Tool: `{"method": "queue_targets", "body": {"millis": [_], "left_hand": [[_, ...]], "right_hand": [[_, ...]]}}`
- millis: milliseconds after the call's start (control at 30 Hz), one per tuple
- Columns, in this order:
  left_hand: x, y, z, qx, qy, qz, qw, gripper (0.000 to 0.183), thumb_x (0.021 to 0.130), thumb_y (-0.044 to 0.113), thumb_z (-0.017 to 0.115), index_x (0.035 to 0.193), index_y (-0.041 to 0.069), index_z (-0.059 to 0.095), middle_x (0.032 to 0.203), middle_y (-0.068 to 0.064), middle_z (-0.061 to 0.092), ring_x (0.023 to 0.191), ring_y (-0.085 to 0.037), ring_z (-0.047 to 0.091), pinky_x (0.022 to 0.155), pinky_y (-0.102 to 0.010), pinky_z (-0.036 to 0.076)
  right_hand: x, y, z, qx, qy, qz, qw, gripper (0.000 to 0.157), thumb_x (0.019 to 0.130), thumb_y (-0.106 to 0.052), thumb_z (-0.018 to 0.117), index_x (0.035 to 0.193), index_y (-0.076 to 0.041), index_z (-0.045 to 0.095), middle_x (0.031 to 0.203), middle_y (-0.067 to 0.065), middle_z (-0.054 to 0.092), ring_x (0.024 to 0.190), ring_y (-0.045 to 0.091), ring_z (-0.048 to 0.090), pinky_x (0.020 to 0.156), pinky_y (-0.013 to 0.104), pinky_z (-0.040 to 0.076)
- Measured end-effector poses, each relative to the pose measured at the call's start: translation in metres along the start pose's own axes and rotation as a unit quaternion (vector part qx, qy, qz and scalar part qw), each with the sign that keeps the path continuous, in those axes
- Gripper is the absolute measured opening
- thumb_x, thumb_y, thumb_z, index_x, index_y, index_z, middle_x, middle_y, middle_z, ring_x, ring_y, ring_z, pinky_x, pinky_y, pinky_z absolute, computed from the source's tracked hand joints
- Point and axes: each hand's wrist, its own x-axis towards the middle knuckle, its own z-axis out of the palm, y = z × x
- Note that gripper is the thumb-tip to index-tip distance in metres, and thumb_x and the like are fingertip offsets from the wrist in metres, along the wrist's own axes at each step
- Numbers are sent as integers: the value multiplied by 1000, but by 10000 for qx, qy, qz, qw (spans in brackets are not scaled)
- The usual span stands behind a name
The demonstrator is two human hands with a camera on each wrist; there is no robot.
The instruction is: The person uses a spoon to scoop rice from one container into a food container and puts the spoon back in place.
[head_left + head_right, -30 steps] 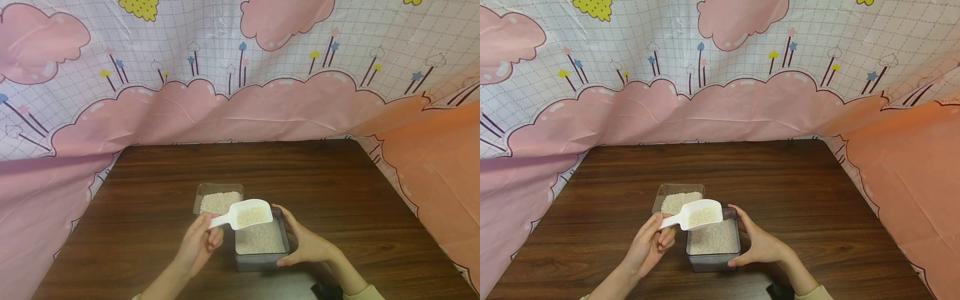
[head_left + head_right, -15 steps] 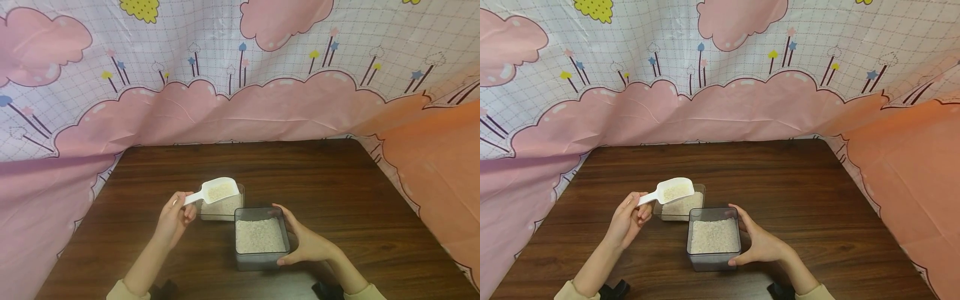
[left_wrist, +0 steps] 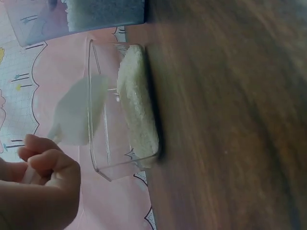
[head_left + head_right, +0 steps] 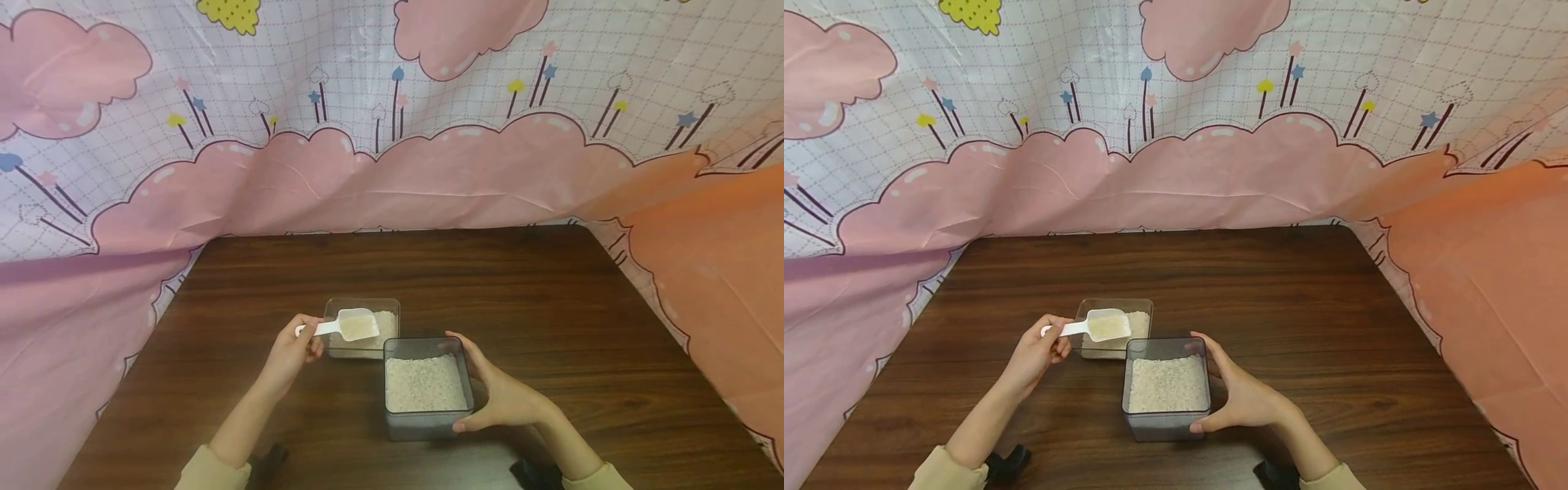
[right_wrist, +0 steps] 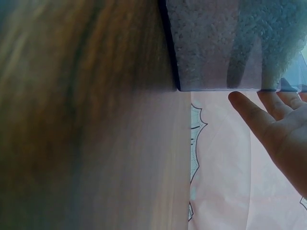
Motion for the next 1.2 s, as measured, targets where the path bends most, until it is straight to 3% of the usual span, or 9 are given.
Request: {"method": "queue_targets", "body": {"millis": [233,333,433,567,733,833,1000,1067,1200], "left_hand": [[3,6,3,1135,77,342,9929,17,104,7,42,104,-6,51,64,-3,47,59,-14,49,54,-22,38],[1,13,0,1878,61,562,9806,17,104,9,43,104,-4,55,64,-3,49,56,-13,47,49,-20,34],[-2,21,-3,2653,18,660,9619,18,104,12,45,107,-1,57,63,-1,49,52,-10,42,45,-20,30],[-6,33,-5,3558,-288,889,9299,20,105,16,46,110,0,58,57,3,40,46,-8,32,42,-21,27],[-13,47,-3,4486,-680,1556,8775,18,105,18,47,108,3,56,58,6,34,48,-6,27,44,-24,28],[-18,53,1,4925,-683,2068,8426,13,103,17,50,105,6,56,61,7,35,51,-6,29,48,-25,30],[-26,62,11,5414,-352,3049,7828,6,99,13,58,100,8,57,64,8,38,56,-7,37,50,-25,35],[-31,67,16,5337,-227,3319,7775,4,97,11,60,99,8,58,65,8,41,57,-7,38,50,-25,37],[-43,78,25,4678,-296,3785,7982,5,96,9,61,100,10,61,76,6,63,60,-5,48,54,-26,45]], "right_hand": [[0,1,0,19,1,-80,10000,122,71,-20,89,155,-27,2,157,18,12,143,51,8,102,72,23],[0,1,0,13,4,-80,10000,121,71,-21,89,156,-27,2,157,18,13,143,50,9,103,72,23],[0,1,-1,-15,5,-90,10000,121,71,-21,89,156,-27,2,156,15,16,144,47,12,103,70,23],[1,2,-2,-69,9,-163,9998,121,71,-20,89,156,-23,2,155,12,20,144,45,15,103,69,25],[1,1,-2,-110,23,-200,9997,121,71,-19,89,156,-17,2,154,11,22,144,43,16,103,66,26],[1,0,-2,-138,26,-193,9997,122,71,-20,89,156,-15,2,154,11,21,144,42,16,104,66,26],[0,0,-3,-127,31,-211,9997,121,71,-20,89,156,-22,3,154,10,22,143,41,16,102,67,26],[0,1,-3,-129,33,-225,9997,121,71,-20,89,156,-24,3,154,10,22,143,41,17,102,68,26],[0,0,-3,-134,24,-241,9996,121,71,-21,89,156,-25,3,154,10,22,144,42,15,102,69,25]]}}
